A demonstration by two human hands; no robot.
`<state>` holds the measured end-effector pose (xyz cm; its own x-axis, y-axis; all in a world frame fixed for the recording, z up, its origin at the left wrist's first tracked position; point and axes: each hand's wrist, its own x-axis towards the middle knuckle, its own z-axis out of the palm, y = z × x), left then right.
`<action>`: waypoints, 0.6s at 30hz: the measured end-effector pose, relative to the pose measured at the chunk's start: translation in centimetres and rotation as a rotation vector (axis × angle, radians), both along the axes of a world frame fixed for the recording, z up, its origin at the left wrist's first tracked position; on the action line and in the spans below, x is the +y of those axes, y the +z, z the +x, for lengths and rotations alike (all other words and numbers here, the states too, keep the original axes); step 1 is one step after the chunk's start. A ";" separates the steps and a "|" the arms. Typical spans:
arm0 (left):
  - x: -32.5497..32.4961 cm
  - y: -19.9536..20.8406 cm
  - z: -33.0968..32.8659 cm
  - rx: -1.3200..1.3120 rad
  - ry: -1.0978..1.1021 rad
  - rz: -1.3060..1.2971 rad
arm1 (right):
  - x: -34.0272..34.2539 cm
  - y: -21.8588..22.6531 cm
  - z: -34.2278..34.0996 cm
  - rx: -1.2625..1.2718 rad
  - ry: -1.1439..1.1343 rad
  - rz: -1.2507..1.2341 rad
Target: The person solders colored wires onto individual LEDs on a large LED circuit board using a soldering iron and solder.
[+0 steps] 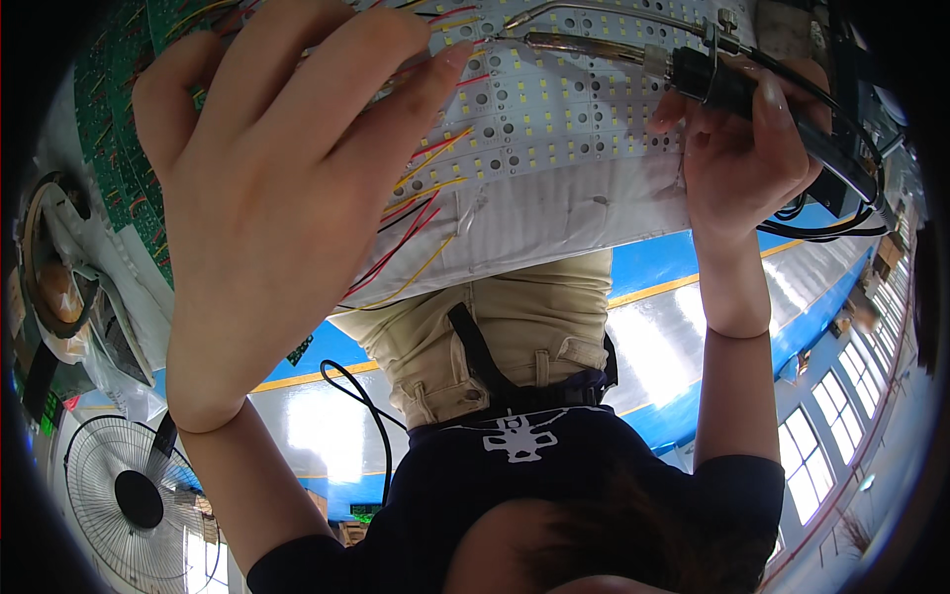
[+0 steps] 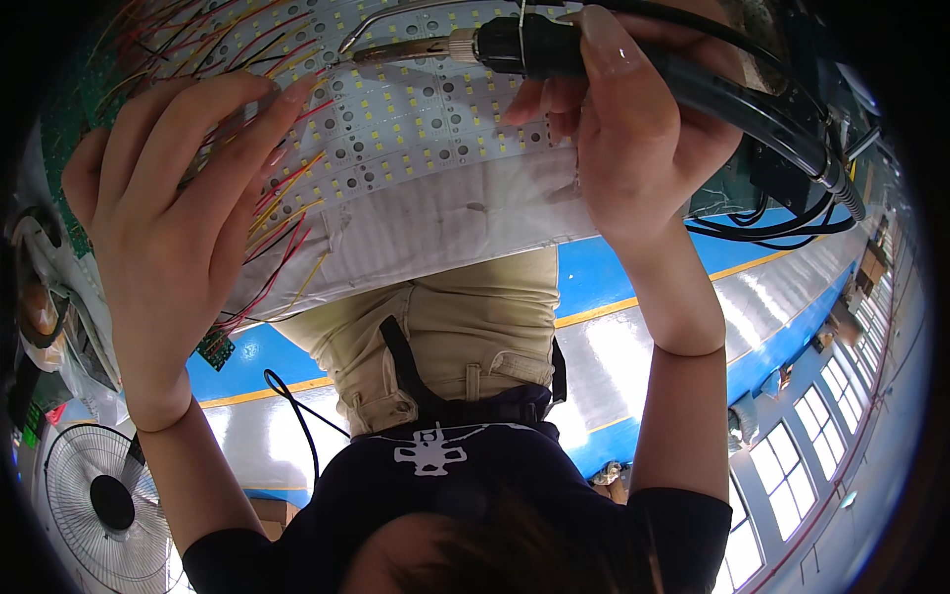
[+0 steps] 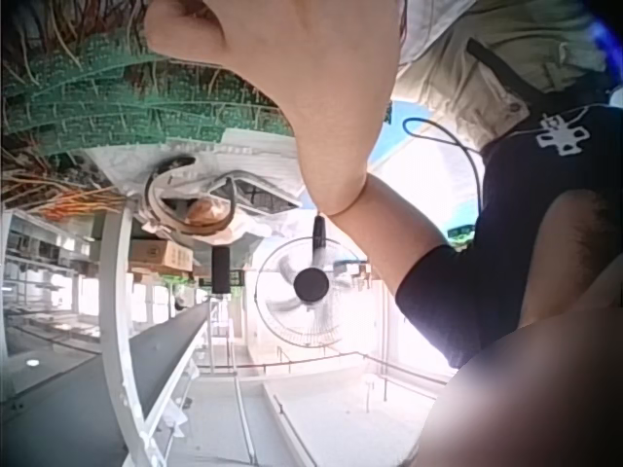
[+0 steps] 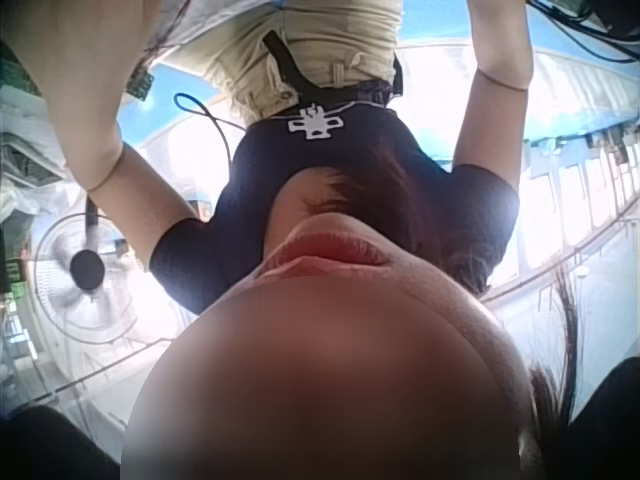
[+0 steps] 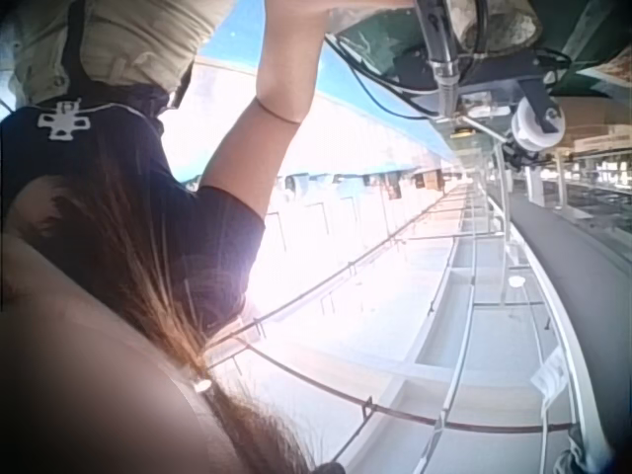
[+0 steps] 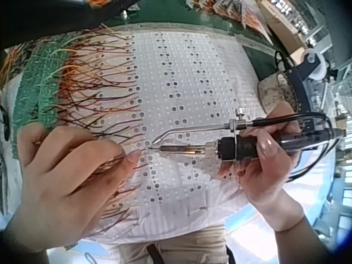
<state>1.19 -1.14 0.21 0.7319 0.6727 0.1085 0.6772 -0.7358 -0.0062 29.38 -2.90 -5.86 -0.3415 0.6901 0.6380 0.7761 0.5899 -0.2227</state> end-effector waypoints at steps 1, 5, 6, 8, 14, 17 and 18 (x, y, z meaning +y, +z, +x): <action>0.0 -0.1 0.0 0.001 0.000 0.007 | 0.0 0.1 -0.3 0.074 -0.025 -0.018; -0.1 -0.2 0.0 0.005 0.003 0.005 | -0.2 0.3 -2.3 0.496 -0.038 -0.189; -0.1 -0.2 -0.1 0.006 0.003 0.006 | -0.1 0.6 -2.1 0.496 -0.036 -0.191; 0.0 0.0 -0.1 0.006 0.000 0.007 | 0.1 1.3 -1.2 -0.109 -0.056 -0.057; 0.0 -0.1 0.0 0.000 -0.001 0.008 | 0.0 0.1 -1.4 0.293 -0.018 -0.112; 0.0 -0.1 0.0 -0.001 0.003 -0.004 | 0.1 -0.1 -1.5 0.286 -0.005 -0.086; 0.0 -0.1 0.0 0.000 0.003 -0.008 | 0.2 -0.4 -1.2 0.286 -0.004 -0.086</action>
